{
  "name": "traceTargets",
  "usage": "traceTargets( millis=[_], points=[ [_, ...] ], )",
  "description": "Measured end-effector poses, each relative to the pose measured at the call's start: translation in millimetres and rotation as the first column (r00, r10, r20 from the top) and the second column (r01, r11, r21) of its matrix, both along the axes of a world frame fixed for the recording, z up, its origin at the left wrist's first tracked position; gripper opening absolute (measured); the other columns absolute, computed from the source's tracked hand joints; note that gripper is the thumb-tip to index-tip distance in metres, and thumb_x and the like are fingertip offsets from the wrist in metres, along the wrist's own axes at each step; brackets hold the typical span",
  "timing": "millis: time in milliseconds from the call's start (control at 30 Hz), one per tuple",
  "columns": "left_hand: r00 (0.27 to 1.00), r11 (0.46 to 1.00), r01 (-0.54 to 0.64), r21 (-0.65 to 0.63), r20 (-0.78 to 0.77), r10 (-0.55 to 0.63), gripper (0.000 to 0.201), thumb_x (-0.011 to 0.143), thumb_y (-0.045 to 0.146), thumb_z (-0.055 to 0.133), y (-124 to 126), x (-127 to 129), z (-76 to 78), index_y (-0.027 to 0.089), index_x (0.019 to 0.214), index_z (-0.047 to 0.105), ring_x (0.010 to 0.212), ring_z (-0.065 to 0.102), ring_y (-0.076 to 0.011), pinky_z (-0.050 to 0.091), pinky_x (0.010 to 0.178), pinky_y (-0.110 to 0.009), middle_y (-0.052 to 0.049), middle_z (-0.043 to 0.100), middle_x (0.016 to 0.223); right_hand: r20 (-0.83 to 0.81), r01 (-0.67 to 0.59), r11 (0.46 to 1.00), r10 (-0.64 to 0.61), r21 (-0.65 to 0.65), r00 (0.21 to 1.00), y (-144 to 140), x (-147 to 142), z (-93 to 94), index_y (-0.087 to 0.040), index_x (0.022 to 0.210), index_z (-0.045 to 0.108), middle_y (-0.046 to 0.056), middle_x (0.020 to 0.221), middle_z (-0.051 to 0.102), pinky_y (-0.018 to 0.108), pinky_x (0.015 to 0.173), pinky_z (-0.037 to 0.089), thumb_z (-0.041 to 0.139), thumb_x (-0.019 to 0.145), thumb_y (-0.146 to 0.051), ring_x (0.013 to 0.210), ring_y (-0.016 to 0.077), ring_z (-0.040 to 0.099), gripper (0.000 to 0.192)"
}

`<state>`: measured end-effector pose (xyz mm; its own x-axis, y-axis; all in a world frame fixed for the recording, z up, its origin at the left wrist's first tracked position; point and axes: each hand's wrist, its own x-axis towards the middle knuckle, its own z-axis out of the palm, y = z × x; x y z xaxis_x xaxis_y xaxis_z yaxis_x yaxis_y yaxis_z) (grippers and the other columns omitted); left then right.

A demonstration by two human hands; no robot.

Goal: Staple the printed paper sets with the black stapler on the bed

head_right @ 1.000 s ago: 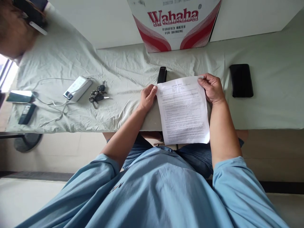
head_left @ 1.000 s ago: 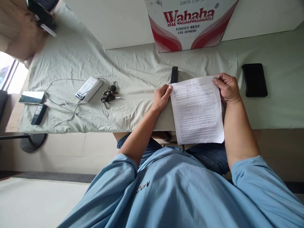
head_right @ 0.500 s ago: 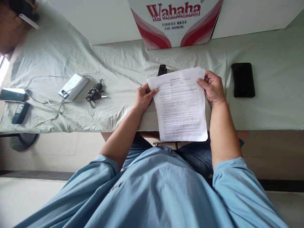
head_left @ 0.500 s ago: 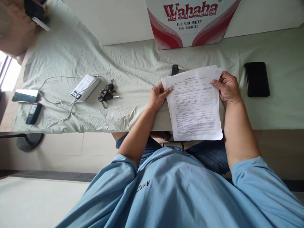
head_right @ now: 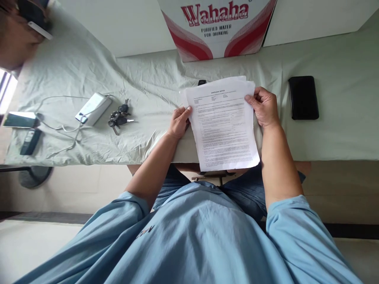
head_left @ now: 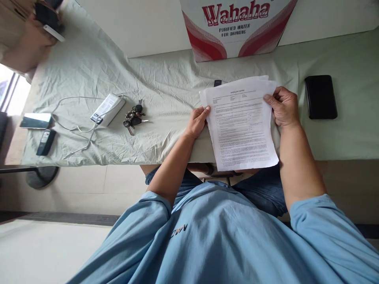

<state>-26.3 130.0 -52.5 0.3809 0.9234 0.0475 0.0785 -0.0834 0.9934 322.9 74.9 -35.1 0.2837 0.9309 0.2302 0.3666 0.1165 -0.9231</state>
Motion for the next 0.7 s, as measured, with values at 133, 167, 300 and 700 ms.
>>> traceTargets(
  millis=[133, 167, 300, 700],
  points=[
    [0.999, 1.0, 0.005, 0.029, -0.039, -0.003, 0.088, 0.091, 0.113, 0.059, 0, -2, 0.4, 0.026, 0.076, 0.06, 0.053, 0.052, -0.015, 0.042, 0.047, -0.033, 0.0, 0.048, 0.06, -0.097, 0.117, 0.992, -0.112, 0.048, 0.989, 2, 2, -1.2, -0.031, 0.089, 0.061, 0.006, 0.089, 0.071, 0.047, 0.088, 0.055, 0.09, 0.077, -0.093, 0.086, 0.0241, 0.058, 0.069],
    [0.999, 0.999, 0.012, 0.029, -0.041, -0.011, 0.087, 0.091, 0.113, 0.06, 0, -2, 1.2, 0.026, 0.077, 0.06, 0.053, 0.051, -0.0145, 0.041, 0.047, -0.033, 0.0, 0.048, 0.061, -0.088, 0.132, 0.99, -0.127, 0.048, 0.988, 2, 2, -0.9, -0.032, 0.089, 0.06, 0.007, 0.09, 0.072, 0.047, 0.088, 0.055, 0.089, 0.078, -0.094, 0.087, 0.0246, 0.058, 0.07],
    [0.999, 0.999, 0.047, 0.01, -0.025, -0.047, 0.085, 0.085, 0.11, 0.074, -2, -1, 5.6, 0.025, 0.083, 0.064, 0.054, 0.048, -0.0126, 0.04, 0.047, -0.032, 0.0, 0.055, 0.067, -0.059, 0.143, 0.99, -0.143, -0.017, 0.988, 0, 1, 1.4, -0.033, 0.087, 0.056, 0.007, 0.088, 0.072, 0.046, 0.082, 0.053, 0.085, 0.082, -0.097, 0.09, 0.0254, 0.057, 0.069],
    [0.999, 0.999, 0.039, -0.018, -0.021, -0.04, 0.083, 0.083, 0.105, 0.081, -1, -4, 1.5, 0.023, 0.086, 0.072, 0.059, 0.059, -0.0154, 0.049, 0.05, -0.031, -0.004, 0.067, 0.072, -0.04, 0.061, 0.998, -0.06, 0.027, 0.997, -1, 0, -3.4, -0.028, 0.082, 0.067, 0.0, 0.076, 0.056, 0.041, 0.077, 0.052, 0.089, 0.086, -0.088, 0.078, 0.0202, 0.055, 0.064]
  ],
)
